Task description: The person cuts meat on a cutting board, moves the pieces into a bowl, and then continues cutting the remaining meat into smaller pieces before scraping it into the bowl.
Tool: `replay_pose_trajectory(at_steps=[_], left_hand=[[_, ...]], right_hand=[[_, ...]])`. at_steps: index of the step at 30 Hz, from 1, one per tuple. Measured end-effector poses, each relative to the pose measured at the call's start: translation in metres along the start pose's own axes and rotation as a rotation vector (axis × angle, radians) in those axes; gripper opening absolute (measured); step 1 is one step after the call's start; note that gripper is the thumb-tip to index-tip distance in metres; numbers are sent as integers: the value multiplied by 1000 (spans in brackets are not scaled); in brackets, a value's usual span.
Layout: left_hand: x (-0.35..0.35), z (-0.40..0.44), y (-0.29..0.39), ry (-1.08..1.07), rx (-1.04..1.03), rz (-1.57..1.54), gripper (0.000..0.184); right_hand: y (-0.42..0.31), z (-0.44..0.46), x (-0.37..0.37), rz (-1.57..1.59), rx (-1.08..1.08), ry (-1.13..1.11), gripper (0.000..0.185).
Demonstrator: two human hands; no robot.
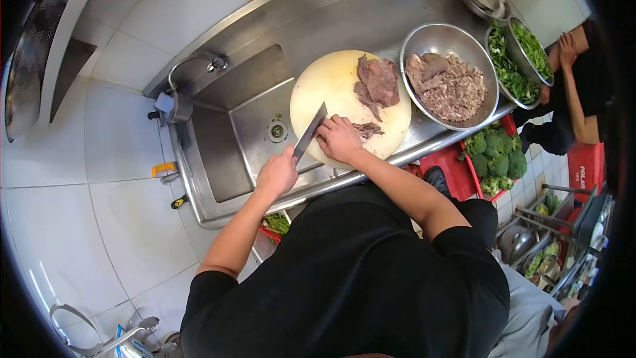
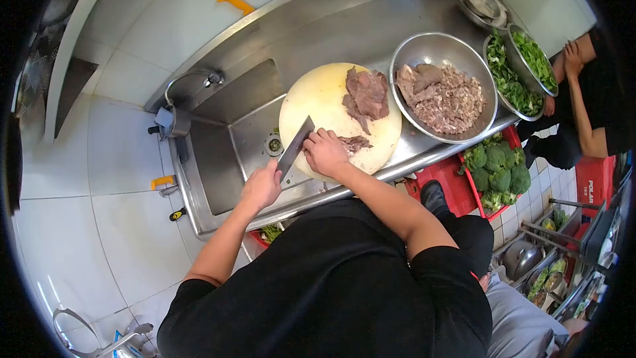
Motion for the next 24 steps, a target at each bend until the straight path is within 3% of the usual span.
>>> replay_pose_trajectory(at_steps=[13, 19, 24], left_hand=[[-16, 3, -13, 16, -21, -87, 23], [-16, -14, -18, -74, -39, -32, 25], [-51, 12, -11, -53, -43, -49, 24]], right_hand=[[-5, 1, -1, -122, 5, -60, 19], [-7, -3, -1, -141, -6, -43, 17], [-8, -1, -3, -150, -42, -65, 16]])
Point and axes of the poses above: each hand's wrist, its own z-axis towards the middle knuckle, its own x-axis out of the back of the hand, y = z × x, the point moved 8 cm from there along z, towards the middle knuckle, and after that the axes turned 12 degrees about z, right-handed, at the moved point
